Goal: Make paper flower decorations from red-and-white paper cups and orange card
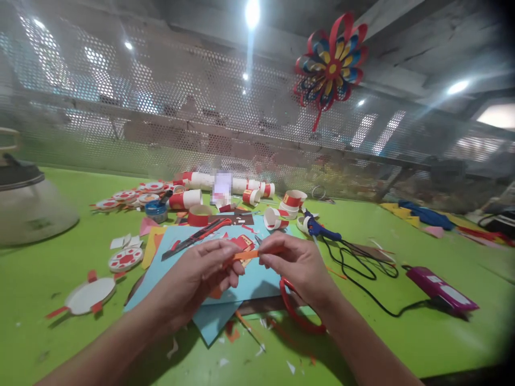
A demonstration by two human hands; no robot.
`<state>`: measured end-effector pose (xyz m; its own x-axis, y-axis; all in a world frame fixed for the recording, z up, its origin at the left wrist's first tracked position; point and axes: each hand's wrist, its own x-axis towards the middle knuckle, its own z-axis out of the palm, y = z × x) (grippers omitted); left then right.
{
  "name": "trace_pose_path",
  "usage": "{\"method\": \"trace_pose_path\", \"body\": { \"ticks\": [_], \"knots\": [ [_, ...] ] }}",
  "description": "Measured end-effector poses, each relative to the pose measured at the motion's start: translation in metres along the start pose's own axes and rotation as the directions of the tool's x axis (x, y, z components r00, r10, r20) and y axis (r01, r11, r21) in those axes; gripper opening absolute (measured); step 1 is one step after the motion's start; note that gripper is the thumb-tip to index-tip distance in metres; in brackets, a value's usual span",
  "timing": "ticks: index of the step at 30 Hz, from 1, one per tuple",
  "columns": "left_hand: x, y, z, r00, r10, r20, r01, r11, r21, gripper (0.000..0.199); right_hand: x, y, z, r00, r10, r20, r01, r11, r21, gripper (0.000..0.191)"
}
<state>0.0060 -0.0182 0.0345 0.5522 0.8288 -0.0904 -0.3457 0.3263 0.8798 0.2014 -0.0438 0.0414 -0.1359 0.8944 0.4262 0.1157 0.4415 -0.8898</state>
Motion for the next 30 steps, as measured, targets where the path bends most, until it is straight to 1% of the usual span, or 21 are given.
{"method": "trace_pose_path", "body": {
  "ticks": [2,6,8,11,14,17,19,21,24,25,27,28,30],
  "knots": [
    [0.001,-0.002,0.0,1.0,0.006,0.005,-0.007,0.998,0.068,0.016,0.0,0.001,0.0,0.999,0.045,-0.003,-0.045,0.999,0.001,0.004],
    [0.005,-0.006,-0.002,0.998,0.056,-0.011,-0.054,0.987,0.154,0.019,0.001,0.002,-0.001,0.993,0.115,-0.03,-0.113,0.991,0.066,0.014],
    [0.006,-0.006,-0.003,0.995,0.095,-0.039,-0.085,0.974,0.208,0.021,0.001,0.003,-0.003,0.992,0.115,-0.054,-0.11,0.99,0.088,0.015],
    [0.005,-0.004,-0.003,0.988,0.137,-0.069,-0.115,0.96,0.256,0.021,0.002,0.006,-0.007,0.988,0.116,-0.101,-0.107,0.991,0.085,0.012],
    [0.004,-0.003,-0.003,0.986,0.147,-0.085,-0.118,0.954,0.275,0.02,0.003,0.009,-0.009,0.982,0.143,-0.122,-0.134,0.988,0.076,0.011],
    [0.006,-0.003,-0.003,0.984,0.149,-0.097,-0.114,0.946,0.304,0.02,0.004,0.01,-0.007,0.982,0.135,-0.134,-0.129,0.991,0.046,0.015],
    [0.008,-0.003,-0.006,0.98,0.152,-0.129,-0.11,0.951,0.289,0.022,0.004,0.011,-0.005,0.982,0.113,-0.153,-0.113,0.994,0.009,0.017],
    [0.011,-0.004,-0.01,0.963,0.168,-0.209,-0.114,0.962,0.249,0.026,0.003,0.012,-0.003,0.979,0.073,-0.192,-0.082,0.996,-0.038,0.017],
    [0.014,-0.004,-0.016,0.921,0.181,-0.345,-0.125,0.976,0.178,0.028,0.001,0.012,0.001,0.965,-0.055,-0.256,0.011,0.985,-0.17,0.012],
    [0.015,-0.004,-0.017,0.916,0.165,-0.365,-0.119,0.982,0.146,0.028,0.001,0.011,0.002,0.959,-0.103,-0.264,0.043,0.974,-0.224,0.009],
    [0.014,-0.004,-0.015,0.929,0.113,-0.354,-0.092,0.993,0.076,0.03,-0.001,0.009,0.004,0.952,-0.155,-0.265,0.075,0.955,-0.288,0.005],
    [0.013,-0.004,-0.013,0.938,0.088,-0.334,-0.076,0.996,0.05,0.032,-0.001,0.008,0.005,0.952,-0.152,-0.267,0.073,0.956,-0.285,0.004],
    [0.01,-0.005,-0.009,0.954,0.06,-0.294,-0.056,0.998,0.02,0.035,-0.001,0.007,0.007,0.956,-0.103,-0.273,0.043,0.975,-0.219,0.005]
  ]
}}
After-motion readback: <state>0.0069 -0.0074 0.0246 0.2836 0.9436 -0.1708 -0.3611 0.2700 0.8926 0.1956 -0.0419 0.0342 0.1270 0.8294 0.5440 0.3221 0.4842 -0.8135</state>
